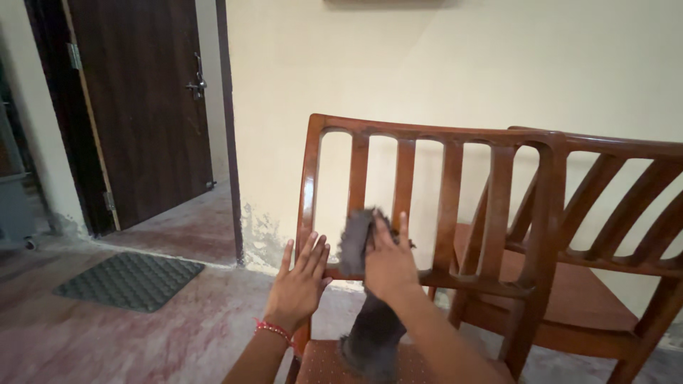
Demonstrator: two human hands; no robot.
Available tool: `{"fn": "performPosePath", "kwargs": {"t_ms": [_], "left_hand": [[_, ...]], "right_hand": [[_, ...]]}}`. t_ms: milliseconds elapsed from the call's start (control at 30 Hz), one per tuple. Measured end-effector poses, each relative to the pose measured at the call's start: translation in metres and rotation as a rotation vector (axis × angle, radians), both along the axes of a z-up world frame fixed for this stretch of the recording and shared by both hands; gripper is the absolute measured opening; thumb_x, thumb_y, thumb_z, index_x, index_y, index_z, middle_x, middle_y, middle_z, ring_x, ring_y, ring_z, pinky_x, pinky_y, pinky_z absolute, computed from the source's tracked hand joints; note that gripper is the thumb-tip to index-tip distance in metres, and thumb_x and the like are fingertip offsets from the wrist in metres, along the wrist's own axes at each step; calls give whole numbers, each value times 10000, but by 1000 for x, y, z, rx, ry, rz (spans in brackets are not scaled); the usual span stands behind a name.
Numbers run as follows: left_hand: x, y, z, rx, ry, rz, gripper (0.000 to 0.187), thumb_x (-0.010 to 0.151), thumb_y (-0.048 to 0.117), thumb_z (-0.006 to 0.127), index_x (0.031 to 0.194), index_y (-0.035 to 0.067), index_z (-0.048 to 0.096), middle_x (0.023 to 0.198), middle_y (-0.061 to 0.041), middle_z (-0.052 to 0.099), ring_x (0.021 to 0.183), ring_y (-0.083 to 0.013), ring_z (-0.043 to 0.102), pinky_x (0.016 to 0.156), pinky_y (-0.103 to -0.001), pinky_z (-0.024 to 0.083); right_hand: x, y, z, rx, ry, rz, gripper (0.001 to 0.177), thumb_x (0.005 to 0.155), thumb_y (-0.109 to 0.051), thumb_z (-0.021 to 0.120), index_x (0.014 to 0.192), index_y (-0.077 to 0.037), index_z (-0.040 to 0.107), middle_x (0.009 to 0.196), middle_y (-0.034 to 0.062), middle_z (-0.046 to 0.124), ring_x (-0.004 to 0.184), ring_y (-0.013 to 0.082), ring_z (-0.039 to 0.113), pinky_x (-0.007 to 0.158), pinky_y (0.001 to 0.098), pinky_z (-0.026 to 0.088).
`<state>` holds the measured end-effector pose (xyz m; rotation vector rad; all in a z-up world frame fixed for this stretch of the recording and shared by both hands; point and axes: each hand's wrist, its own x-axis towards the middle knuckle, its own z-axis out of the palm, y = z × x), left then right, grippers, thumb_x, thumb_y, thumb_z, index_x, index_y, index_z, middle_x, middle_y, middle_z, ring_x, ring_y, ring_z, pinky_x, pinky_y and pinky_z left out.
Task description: The person wipes the wooden backrest, seat cushion, and legs of a dining chair using a gray cloth. The cleaning process involves systematic wiping of the chair's vertical slats, the upholstered seat, and the lower frame.
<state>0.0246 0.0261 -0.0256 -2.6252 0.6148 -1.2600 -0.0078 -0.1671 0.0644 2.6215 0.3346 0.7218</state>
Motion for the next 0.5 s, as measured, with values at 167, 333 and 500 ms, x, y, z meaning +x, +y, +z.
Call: {"fn": "performPosePath", "kwargs": {"t_ms": [167, 333, 500], "left_hand": [[2, -2, -2, 51, 40, 67, 638, 1023, 459, 331, 1493, 32, 398, 1628, -103, 305, 1560, -261, 53, 1230, -567, 58], [-4, -6, 5, 31, 82, 63, 551, 1024, 442, 359, 1359, 39, 532, 1573, -130, 384, 1560, -272, 56, 1222, -604, 84], [-15, -11, 8, 5, 64, 81, 501, 1023, 438, 396, 1264, 32, 566, 1518, -141, 444, 1557, -268, 69, 1221, -619, 101]], "right_hand": [[0, 9, -9, 92, 130, 65, 510, 865, -213, 568, 1312, 26, 620, 1418, 168, 583, 1497, 303, 266, 1191, 702, -118], [1, -5, -34, 91, 117, 37, 344, 956, -129, 495, 1208, -20, 702, 1355, 104, 635, 1529, 256, 328, 1292, 634, -46], [-8, -16, -81, 223, -87, 134, 403, 879, -76, 512, 1243, 0, 666, 1395, 106, 582, 1471, 283, 321, 1207, 641, 7]]}}
